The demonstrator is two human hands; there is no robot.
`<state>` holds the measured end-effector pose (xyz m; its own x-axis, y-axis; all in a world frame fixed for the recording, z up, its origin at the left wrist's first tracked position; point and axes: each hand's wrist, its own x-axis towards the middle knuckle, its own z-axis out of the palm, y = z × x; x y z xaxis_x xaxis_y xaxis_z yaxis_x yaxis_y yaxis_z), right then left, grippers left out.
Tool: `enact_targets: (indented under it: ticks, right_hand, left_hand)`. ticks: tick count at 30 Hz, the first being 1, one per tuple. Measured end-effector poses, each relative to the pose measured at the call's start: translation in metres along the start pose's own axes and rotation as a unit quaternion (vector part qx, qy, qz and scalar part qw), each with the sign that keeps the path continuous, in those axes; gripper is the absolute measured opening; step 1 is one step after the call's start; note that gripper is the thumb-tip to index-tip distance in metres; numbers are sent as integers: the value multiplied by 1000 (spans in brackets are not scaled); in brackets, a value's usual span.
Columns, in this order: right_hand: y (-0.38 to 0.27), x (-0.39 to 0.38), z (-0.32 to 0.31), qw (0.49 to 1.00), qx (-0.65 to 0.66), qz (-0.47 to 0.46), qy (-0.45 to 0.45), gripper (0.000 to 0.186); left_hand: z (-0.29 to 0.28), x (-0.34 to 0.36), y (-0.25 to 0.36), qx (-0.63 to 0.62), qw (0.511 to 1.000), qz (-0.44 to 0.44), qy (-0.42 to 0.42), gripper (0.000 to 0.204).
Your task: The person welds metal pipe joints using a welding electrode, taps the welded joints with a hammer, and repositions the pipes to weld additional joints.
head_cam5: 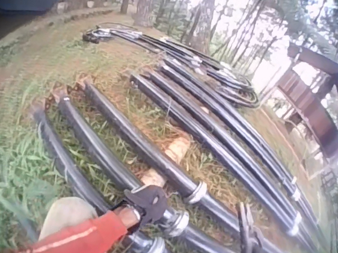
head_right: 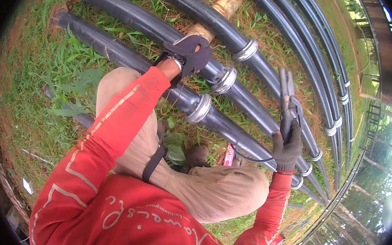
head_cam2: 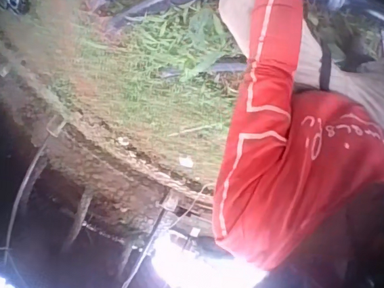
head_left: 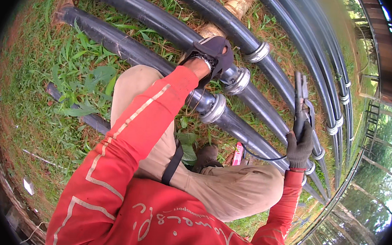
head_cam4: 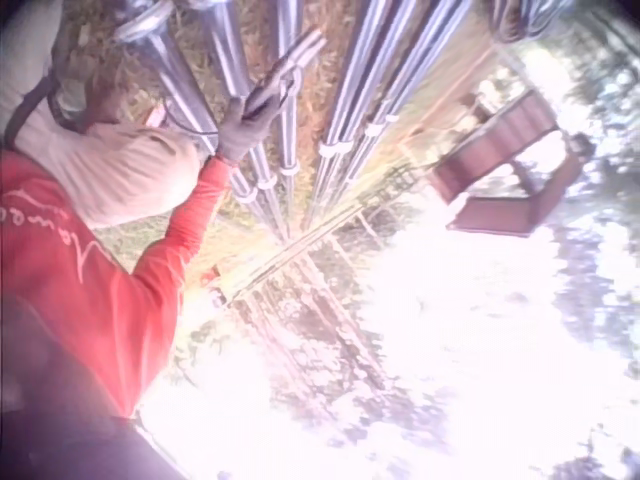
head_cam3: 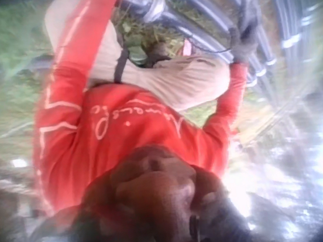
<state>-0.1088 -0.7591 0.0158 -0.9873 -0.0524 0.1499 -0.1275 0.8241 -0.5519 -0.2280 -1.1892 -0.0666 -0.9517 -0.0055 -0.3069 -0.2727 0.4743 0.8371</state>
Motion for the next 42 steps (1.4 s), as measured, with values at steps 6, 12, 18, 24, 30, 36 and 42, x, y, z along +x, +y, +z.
enact_targets:
  ticks: [6, 12, 18, 24, 30, 36, 42]
  right_hand:
    - [-106, 28, 1, 918, -292, -236, -127, 55]
    - [-127, 38, 23, 903, -327, -196, -199, 51]
    - [-133, 50, 48, 900, -328, -223, -181, 51]
    - [-125, 54, 59, 905, -311, -215, -195, 52]
    - [-113, 56, 61, 913, -305, -201, -182, 51]
    - [-108, 60, 66, 913, -304, -203, -183, 52]
    - [-99, 60, 67, 920, -291, -205, -164, 55]
  left_hand:
    - [39, 66, -93, -162, 983, -91, -11, 27]
    - [67, 53, -84, 45, 999, -3, -24, 36]
    - [86, 79, -103, -260, 954, -146, -33, 36]
    - [88, 88, -125, -211, 973, -79, -43, 25]
    - [79, 76, -91, -216, 968, -127, -30, 26]
    - [77, 84, -107, -207, 975, -71, -35, 33]
    - [34, 47, -37, 55, 998, -26, 10, 30]
